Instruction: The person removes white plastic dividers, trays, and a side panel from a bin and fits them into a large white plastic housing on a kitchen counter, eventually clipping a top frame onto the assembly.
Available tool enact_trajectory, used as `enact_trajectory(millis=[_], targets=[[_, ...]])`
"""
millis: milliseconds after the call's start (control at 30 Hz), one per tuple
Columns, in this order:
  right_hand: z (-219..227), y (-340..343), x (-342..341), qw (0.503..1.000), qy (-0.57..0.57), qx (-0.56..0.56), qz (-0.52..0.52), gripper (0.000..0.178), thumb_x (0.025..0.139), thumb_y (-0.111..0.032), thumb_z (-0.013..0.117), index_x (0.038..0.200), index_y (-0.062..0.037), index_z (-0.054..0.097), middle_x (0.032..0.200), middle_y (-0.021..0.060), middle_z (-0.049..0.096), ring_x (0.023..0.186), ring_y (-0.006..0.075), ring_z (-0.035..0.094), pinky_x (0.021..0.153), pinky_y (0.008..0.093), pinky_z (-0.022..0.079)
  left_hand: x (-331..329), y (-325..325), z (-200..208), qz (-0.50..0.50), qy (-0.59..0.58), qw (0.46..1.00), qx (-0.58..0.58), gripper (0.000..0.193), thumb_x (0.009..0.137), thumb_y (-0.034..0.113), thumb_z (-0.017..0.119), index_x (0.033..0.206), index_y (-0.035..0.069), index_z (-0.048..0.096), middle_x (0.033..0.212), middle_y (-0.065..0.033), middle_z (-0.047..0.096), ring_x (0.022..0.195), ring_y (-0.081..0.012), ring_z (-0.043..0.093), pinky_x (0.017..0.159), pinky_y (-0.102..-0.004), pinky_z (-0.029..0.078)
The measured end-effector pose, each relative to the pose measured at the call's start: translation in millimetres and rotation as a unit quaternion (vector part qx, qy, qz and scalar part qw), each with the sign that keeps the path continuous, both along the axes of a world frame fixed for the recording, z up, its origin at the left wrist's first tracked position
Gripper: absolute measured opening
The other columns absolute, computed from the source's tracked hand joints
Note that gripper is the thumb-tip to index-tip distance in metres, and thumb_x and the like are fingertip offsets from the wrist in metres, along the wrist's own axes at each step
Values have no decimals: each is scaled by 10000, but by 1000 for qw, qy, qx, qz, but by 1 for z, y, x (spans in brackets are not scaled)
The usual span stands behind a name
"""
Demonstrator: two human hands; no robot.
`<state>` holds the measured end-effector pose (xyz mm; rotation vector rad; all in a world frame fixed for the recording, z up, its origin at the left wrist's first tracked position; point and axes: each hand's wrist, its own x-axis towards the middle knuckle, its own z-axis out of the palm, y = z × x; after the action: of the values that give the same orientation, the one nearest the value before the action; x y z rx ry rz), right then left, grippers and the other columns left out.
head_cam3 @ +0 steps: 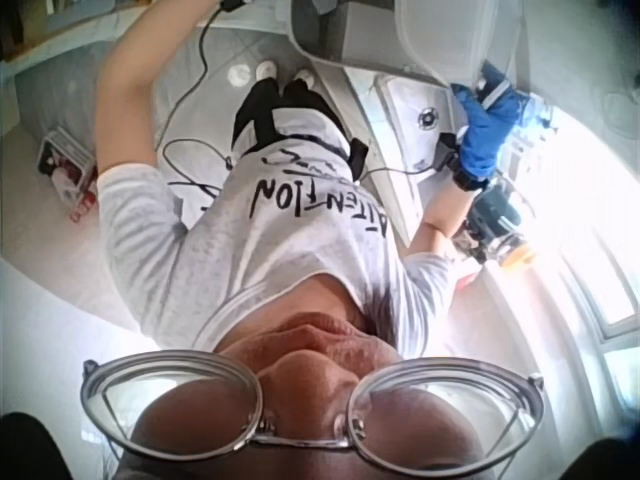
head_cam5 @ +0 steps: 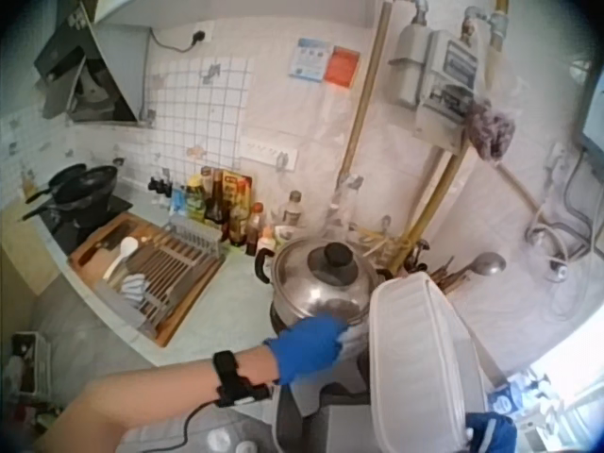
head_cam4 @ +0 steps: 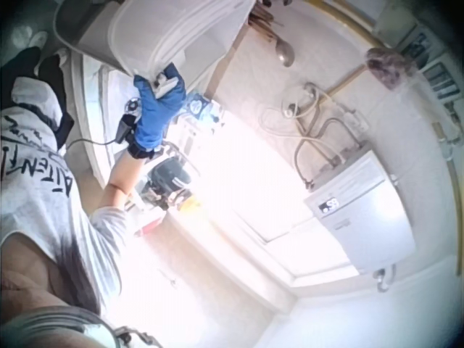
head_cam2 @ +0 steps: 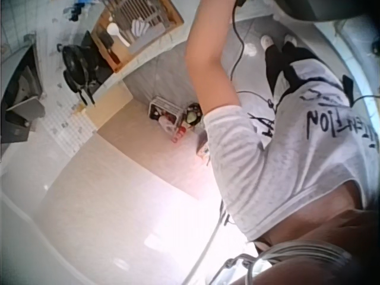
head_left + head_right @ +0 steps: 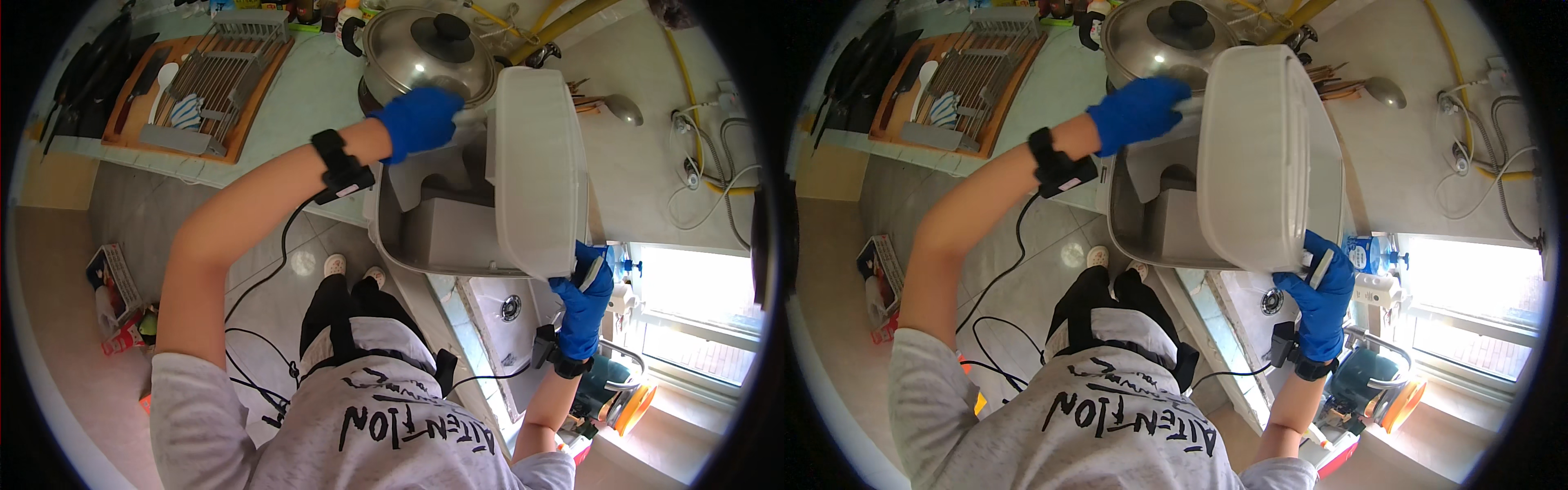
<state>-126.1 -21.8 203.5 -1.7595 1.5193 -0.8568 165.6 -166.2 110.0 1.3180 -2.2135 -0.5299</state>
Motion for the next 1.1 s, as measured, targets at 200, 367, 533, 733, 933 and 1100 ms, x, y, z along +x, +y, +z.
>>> enact_trajectory(millis=[200,367,533,733,933,1100], targets=[[0,0,1,998,-60,-17,16,505,564,-63,725,1031,31,561,882,63,605,794,131,558,724,251,446,55,46,62,149,179,971,51,453,754,240,599,1130,11,497,983,-141,580,846,-217,579,726,-313,467],[-14,1,19,999,18,-17,31,491,578,-116,771,1014,-7,573,840,52,604,773,142,563,709,259,448,125,113,109,264,360,894,10,455,780,223,567,1158,-18,488,1099,-134,529,892,-194,574,752,-274,463],[-57,1,49,956,202,-153,149,462,587,-276,779,950,-62,590,810,102,608,734,250,592,673,324,467,169,162,132,414,283,855,-131,394,766,208,569,1102,7,536,1038,-101,564,861,-192,582,774,-277,452],[-77,5,67,923,306,-138,190,480,593,-379,744,950,-97,592,859,102,594,773,287,575,666,351,469,185,174,102,372,343,858,-89,370,758,217,561,1048,-13,568,1041,-95,564,850,-169,577,753,-258,459],[-66,4,72,925,274,-188,187,429,637,-365,713,936,-80,597,777,103,606,695,267,586,649,347,468,155,176,114,383,386,836,-75,368,754,206,554,1051,-11,567,1005,-79,576,810,-156,565,729,-262,452],[-77,11,78,935,268,-146,179,436,643,-353,707,959,-79,584,800,105,611,745,264,594,647,338,475,129,164,123,337,415,841,-79,362,765,208,551,1049,-17,563,991,-75,578,801,-164,563,723,-262,454]])
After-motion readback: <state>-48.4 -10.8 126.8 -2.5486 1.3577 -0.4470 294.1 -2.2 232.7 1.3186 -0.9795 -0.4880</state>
